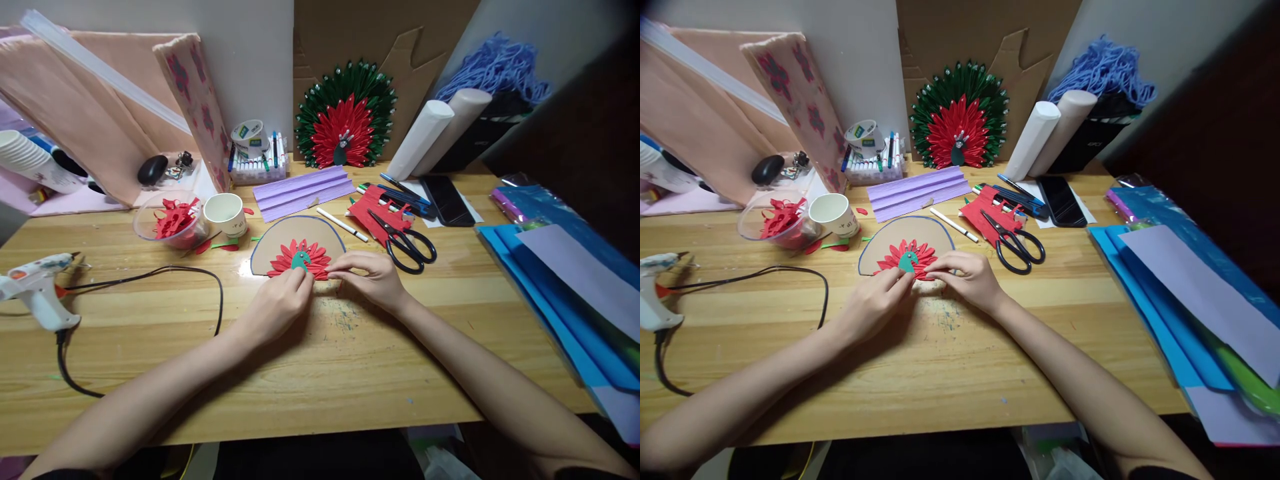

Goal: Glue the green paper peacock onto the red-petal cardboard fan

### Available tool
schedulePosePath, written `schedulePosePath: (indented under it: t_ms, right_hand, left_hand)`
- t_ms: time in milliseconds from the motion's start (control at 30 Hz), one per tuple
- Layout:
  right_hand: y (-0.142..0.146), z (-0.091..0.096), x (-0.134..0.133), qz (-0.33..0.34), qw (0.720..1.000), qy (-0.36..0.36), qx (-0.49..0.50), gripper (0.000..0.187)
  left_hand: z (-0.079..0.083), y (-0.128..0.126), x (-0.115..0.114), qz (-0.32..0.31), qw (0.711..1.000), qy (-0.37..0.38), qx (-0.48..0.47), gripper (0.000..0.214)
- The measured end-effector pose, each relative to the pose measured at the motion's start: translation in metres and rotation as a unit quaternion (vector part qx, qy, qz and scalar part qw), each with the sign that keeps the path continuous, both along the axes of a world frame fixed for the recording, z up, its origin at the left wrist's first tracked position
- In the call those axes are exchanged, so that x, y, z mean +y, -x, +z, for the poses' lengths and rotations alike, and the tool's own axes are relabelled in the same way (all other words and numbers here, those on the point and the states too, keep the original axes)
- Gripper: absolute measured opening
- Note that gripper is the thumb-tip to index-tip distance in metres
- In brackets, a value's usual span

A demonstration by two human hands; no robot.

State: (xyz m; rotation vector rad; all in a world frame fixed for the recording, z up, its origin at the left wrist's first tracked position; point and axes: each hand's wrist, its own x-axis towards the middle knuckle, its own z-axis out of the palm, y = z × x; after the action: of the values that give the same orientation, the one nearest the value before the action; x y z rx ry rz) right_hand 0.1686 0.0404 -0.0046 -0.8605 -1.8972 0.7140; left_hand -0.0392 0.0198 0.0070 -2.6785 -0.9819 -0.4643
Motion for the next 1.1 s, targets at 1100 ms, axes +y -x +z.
schedulePosePath:
  t_ms: [1100]
  right_hand:
    - [0.005,-0.007,-0.001,-0.026,0.964,0.241,0.108,0.008]
  left_hand:
    - [-0.011,0.002,0.003,-0.020,1.000,-0.008,0.020,0.025]
